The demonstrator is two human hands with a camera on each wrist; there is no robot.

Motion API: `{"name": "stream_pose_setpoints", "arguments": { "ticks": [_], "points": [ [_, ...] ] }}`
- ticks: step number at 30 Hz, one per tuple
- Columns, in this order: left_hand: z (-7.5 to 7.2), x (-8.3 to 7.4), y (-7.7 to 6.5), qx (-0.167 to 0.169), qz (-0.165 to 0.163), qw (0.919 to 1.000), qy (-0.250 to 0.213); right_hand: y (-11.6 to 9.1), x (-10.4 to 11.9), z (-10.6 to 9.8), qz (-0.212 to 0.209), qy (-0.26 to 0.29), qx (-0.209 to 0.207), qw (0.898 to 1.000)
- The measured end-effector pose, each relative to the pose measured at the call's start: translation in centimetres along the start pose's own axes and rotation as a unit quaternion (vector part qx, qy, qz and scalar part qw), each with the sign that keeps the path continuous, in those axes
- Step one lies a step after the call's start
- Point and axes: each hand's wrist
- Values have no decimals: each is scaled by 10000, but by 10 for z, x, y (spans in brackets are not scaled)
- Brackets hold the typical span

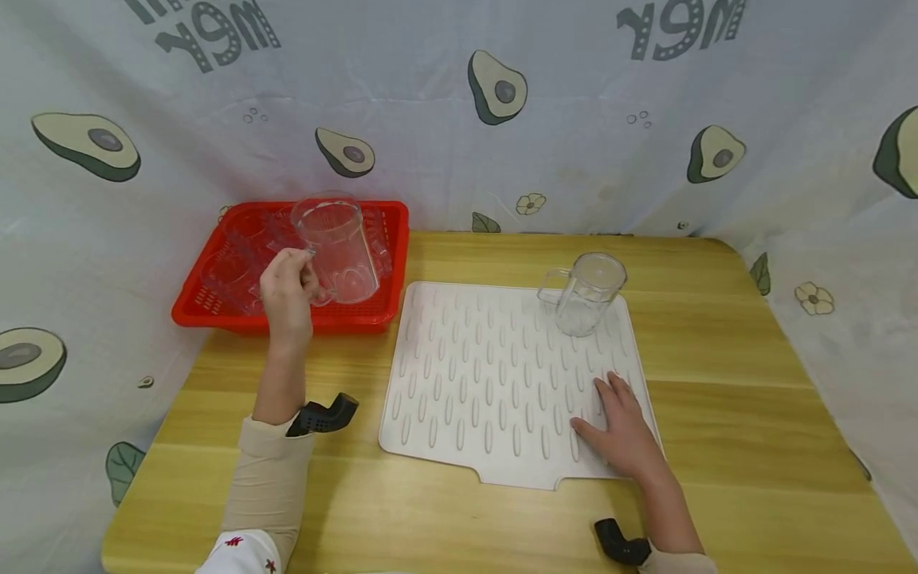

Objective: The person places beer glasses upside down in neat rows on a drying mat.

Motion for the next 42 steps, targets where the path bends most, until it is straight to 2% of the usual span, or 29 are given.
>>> {"name": "stream_pose_setpoints", "arguments": {
  "ticks": [10,17,24,34,42],
  "points": [
    [14,1,0,647,-123,9970,-418,1,2,0,9,16,-1,10000],
    [23,4,-2,1062,-4,9931,-491,2,0,-1,-29,3,-15,10000],
    [29,7,-2,1286,48,9906,-455,2,0,-1,-22,7,19,10000],
    [40,12,-4,1614,-211,9848,-602,-1,0,-1,-3,15,11,10000],
    [47,16,-7,1843,-273,9812,-503,-1,3,-2,-11,14,-33,10000]
  ]
}}
Point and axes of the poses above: each hand's wrist, its own y-axis towards the middle knuckle, its own z-axis out of the palm, x = y × z, and after that the axes turned 9 degrees about -z, right-handed
